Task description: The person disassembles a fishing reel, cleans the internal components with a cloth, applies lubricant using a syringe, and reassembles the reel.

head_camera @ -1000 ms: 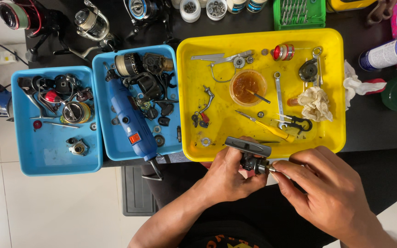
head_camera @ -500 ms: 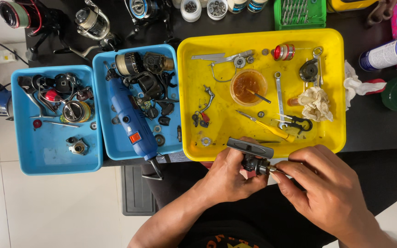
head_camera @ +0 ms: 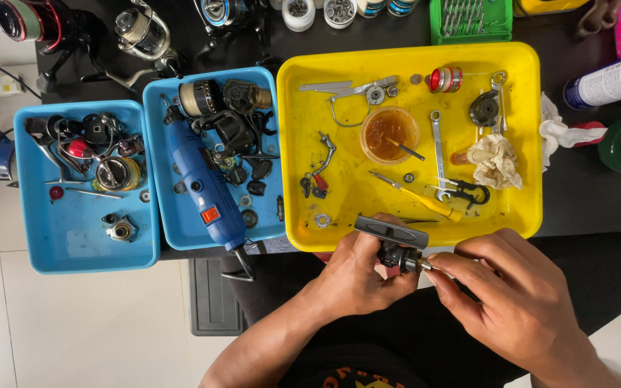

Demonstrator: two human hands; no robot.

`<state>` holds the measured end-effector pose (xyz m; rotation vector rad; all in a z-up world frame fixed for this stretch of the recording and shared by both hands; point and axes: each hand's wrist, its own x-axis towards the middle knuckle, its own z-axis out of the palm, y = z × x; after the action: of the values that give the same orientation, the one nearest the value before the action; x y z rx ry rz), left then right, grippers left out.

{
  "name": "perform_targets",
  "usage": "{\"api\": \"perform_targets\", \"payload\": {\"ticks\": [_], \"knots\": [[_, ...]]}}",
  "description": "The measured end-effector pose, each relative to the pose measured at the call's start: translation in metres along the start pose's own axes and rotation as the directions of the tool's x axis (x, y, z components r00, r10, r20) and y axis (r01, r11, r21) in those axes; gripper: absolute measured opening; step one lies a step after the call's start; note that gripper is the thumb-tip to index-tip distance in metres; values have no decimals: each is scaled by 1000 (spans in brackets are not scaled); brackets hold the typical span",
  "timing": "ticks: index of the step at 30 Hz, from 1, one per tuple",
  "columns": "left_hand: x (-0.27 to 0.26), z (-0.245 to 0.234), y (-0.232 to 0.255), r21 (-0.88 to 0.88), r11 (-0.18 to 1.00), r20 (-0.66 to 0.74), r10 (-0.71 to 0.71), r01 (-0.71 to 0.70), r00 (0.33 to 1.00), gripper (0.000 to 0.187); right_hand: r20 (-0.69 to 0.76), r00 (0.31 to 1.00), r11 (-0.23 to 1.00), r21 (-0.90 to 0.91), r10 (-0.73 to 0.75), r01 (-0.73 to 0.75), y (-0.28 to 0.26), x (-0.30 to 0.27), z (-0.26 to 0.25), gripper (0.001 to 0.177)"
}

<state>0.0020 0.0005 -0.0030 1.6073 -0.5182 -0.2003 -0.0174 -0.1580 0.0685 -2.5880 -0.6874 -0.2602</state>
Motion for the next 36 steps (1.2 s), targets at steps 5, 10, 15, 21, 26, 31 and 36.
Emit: {"api": "perform_targets", "payload": {"ticks": [5, 10, 15, 21, 26, 31, 36], "knots": [[0, -1, 0, 3, 1000, 8, 9, -10, 1000, 33, 14, 1000, 999, -36, 7, -7, 0, 1, 0, 7], [0, 0, -1, 25, 998, -7, 57, -57, 998, 32, 18, 1000, 999, -27, 19, -18, 0, -1, 0, 6], [0, -1, 0, 12, 998, 14, 64, -64, 998, 33, 15, 1000, 1000, -16, 13, -13, -1, 0, 0, 7], [0, 0, -1, 10, 997, 14, 73, -73, 997, 31, 23, 1000, 1000, -30, 8, -7, -1, 1, 0, 7], [0, 0, 1, 22, 1000, 17, 7, -7, 1000, 37, -15, 1000, 1000, 0, 7, -7, -1, 2, -1, 9], [-1, 2, -1, -8, 999, 29, -42, 42, 999, 42, -28, 999, 1000, 0, -29, 29, 0, 6, 0, 4], [2, 1, -3, -283, 947, 76, -137, 154, 988, 35, -47, 999, 997, 68, -25, 28, -1, 6, -2, 9]]}}
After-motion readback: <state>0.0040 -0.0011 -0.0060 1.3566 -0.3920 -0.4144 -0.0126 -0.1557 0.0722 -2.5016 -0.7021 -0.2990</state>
